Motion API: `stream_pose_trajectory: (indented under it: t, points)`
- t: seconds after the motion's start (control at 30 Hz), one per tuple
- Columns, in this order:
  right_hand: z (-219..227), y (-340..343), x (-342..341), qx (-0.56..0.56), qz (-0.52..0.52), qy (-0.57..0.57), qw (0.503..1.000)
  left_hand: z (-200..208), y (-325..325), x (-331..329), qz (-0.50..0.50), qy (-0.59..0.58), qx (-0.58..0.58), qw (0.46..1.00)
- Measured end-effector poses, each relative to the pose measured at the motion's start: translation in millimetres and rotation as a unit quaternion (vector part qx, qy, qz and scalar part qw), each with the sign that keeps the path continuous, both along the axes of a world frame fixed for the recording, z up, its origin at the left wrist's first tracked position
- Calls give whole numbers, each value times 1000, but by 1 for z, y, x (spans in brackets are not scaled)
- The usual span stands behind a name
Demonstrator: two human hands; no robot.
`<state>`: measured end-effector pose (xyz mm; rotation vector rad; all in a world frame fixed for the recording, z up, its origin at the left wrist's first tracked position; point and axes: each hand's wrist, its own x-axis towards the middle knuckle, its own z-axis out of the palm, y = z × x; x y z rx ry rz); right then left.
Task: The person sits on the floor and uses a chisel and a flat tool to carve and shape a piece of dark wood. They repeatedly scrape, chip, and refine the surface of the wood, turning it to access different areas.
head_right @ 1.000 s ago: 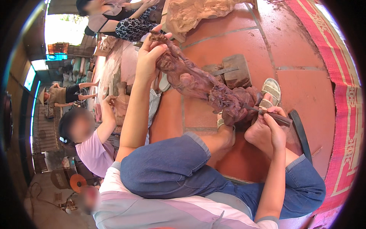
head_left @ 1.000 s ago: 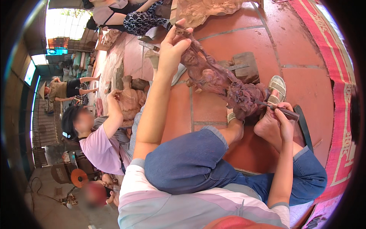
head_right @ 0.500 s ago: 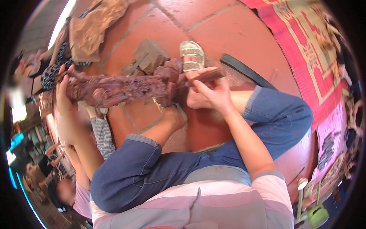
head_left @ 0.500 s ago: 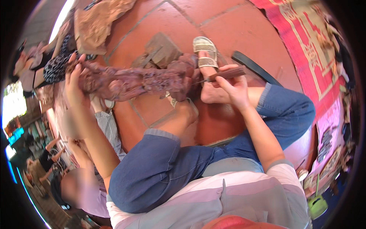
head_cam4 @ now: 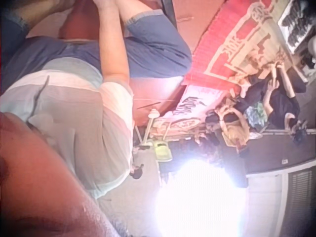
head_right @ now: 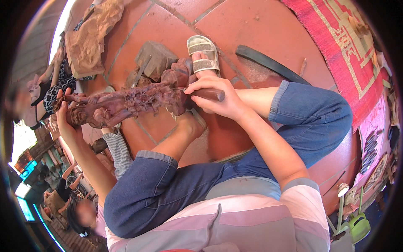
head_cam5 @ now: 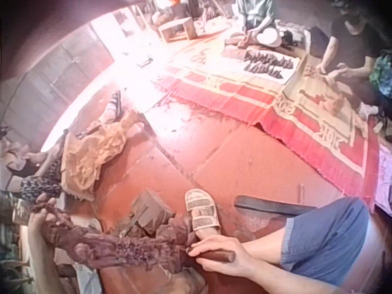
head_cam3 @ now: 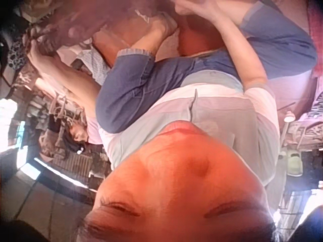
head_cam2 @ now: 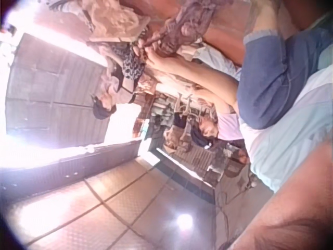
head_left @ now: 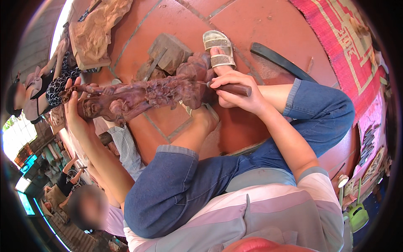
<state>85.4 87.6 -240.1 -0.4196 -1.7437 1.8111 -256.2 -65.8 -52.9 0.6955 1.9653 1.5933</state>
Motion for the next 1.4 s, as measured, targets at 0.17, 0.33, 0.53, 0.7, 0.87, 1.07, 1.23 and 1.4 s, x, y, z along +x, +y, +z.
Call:
stream_pose_trajectory:
  t: [0.17, 0.33, 0.53, 0.7, 0.87, 1.07, 1.23, 1.4]
  points:
    - [6, 1, -11, 55, -29, -25, 998, 1, 7, 6, 7, -3, 9, 1000]
    - [12, -2, -19, 96, -35, -30, 994, 0, 7, 9, 6, 8, -4, 1000]
    - [12, -6, -24, 154, -27, -88, 984, -5, 8, 10, 4, 8, -3, 1000]
    - [24, 10, -31, -42, 17, -93, 995, 10, 7, 20, 23, 13, 32, 999]
    - [25, 8, -22, 5, -46, -115, 992, 1, 17, 18, 19, 20, 42, 999]
    - [32, -14, -35, 165, -106, -110, 974, 3, 10, 16, 23, 26, 43, 999]
    - [33, -20, -40, 223, -102, -118, 962, 3, 13, 21, 20, 19, 53, 998]
    - [37, -9, -43, 155, -82, -145, 974, 0, 13, 24, 43, 33, 44, 998]
